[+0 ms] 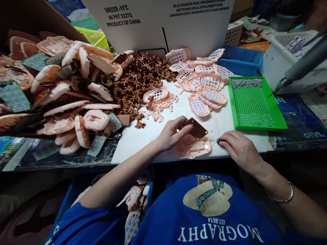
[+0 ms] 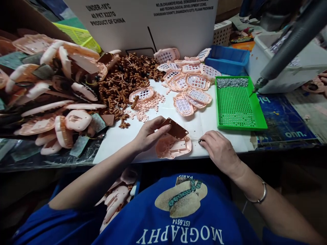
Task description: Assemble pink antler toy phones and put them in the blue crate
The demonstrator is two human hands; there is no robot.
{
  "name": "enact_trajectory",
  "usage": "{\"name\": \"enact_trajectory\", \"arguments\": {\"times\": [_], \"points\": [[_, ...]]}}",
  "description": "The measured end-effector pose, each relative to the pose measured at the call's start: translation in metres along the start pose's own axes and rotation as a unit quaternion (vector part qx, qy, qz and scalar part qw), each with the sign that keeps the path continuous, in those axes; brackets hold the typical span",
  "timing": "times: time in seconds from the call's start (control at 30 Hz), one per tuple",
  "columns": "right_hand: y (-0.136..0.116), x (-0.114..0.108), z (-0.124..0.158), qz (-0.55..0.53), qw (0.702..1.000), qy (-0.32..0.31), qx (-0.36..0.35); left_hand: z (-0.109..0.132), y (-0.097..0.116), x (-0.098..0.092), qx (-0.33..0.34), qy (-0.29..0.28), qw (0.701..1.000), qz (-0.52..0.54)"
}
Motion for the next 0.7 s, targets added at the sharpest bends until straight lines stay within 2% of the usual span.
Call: {"name": "enact_trajectory", "arguments": {"times": [0.07, 0.1, 0.13, 0.2, 0.23, 0.27, 0.3, 0.33, 0.43, 0.5, 0.57, 0.63, 0.7], "points": [[0.012, 0.001, 0.0, -0.117, 0.99, 0.011, 0.083, 0.003, -0.011, 0.0, -0.029, 0.036, 0.997, 0.059], [0.017, 0.01, 0.001, -0.222, 0.966, -0.004, 0.13, 0.005, -0.017, 0.0, -0.043, 0.055, 0.994, 0.083], [0.017, 0.025, 0.003, -0.343, 0.922, -0.034, 0.173, 0.008, -0.021, -0.001, -0.054, 0.077, 0.991, 0.098], [0.002, 0.058, 0.009, -0.554, 0.794, -0.102, 0.228, 0.014, -0.026, -0.006, -0.064, 0.132, 0.984, 0.1], [-0.01, 0.07, 0.011, -0.618, 0.738, -0.125, 0.238, 0.018, -0.026, -0.01, -0.062, 0.16, 0.981, 0.093], [-0.019, 0.076, 0.011, -0.654, 0.705, -0.135, 0.239, 0.022, -0.025, -0.013, -0.059, 0.181, 0.978, 0.085], [-0.024, 0.078, 0.01, -0.666, 0.697, -0.133, 0.23, 0.026, -0.024, -0.015, -0.057, 0.196, 0.976, 0.08], [-0.025, 0.076, 0.007, -0.655, 0.714, -0.122, 0.215, 0.03, -0.023, -0.016, -0.058, 0.203, 0.974, 0.08], [-0.013, 0.055, -0.009, -0.534, 0.83, -0.042, 0.156, 0.04, -0.027, -0.007, -0.094, 0.181, 0.968, 0.148], [-0.004, 0.042, -0.021, -0.437, 0.89, -0.003, 0.129, 0.048, -0.031, 0.01, -0.129, 0.137, 0.954, 0.233], [0.002, 0.036, -0.033, -0.379, 0.919, 0.002, 0.109, 0.054, -0.028, 0.027, -0.143, 0.089, 0.941, 0.294], [0.002, 0.028, -0.043, -0.341, 0.936, 0.013, 0.085, 0.058, -0.023, 0.036, -0.136, 0.071, 0.935, 0.318], [0.0, 0.018, -0.044, -0.348, 0.933, 0.036, 0.085, 0.06, -0.022, 0.039, -0.134, 0.071, 0.927, 0.343]]}}
Point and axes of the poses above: each hand's wrist, its own z-axis away from the middle knuckle, its own x-axis out of the palm, y = z × x, the point moved 10 cm from there along -z, towards the middle knuckle, and after that the axes turned 8 degrees about -y, right-handed, at the moved point
